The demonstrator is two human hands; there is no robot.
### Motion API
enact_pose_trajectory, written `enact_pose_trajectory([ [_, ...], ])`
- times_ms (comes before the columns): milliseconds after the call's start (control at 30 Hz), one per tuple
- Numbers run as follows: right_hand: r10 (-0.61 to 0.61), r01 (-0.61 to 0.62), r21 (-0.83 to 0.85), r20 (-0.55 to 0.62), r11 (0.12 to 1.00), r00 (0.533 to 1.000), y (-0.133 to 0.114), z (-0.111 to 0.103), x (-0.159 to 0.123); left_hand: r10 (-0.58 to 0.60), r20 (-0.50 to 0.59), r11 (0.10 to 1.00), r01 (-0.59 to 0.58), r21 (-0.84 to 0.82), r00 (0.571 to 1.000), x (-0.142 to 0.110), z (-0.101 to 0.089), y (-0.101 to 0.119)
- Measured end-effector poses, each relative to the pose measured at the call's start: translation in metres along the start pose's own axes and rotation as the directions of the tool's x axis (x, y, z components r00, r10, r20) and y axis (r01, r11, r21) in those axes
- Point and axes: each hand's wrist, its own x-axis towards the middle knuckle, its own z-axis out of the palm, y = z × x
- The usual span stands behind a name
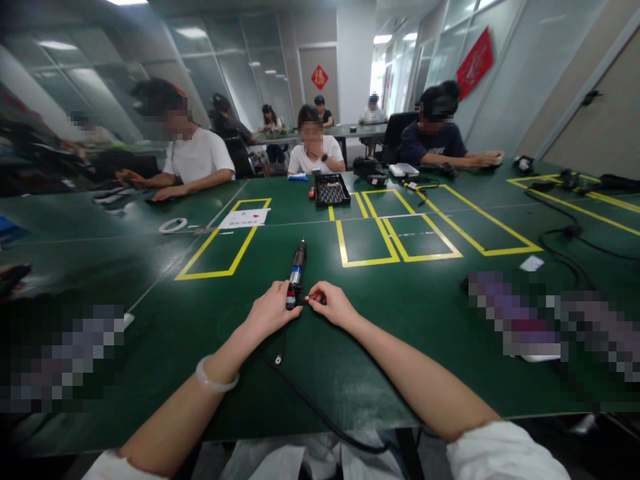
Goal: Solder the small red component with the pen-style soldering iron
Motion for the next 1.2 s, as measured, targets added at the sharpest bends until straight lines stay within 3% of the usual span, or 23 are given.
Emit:
enact_pose_trajectory([
  [133,-0.012,0.010,-0.035,-0.054,0.999,0.998,-0.001,-0.002,-0.001,0.023,-0.024,0.998,-0.024,-0.050,0.999,-0.001,0.003,0.010],
  [367,0.004,-0.005,-0.035,-0.050,0.999,0.999,0.001,-0.003,0.001,0.029,-0.024,0.997,-0.030,-0.065,0.999,-0.002,0.005,0.010],
  [600,-0.056,0.048,-0.206,-0.031,0.977,0.998,-0.002,0.003,0.007,0.012,-0.035,0.998,-0.015,-0.062,0.999,-0.004,0.007,0.011],
  [1000,-0.012,0.013,0.047,-0.032,0.999,0.999,0.004,0.004,0.002,-0.033,-0.125,0.999,0.038,0.034,0.992,0.003,0.016,0.013],
  [1200,-0.014,0.016,0.079,-0.025,0.997,1.000,0.002,-0.001,0.003,-0.003,-0.108,0.996,0.013,0.087,0.994,0.004,0.011,-0.005],
])
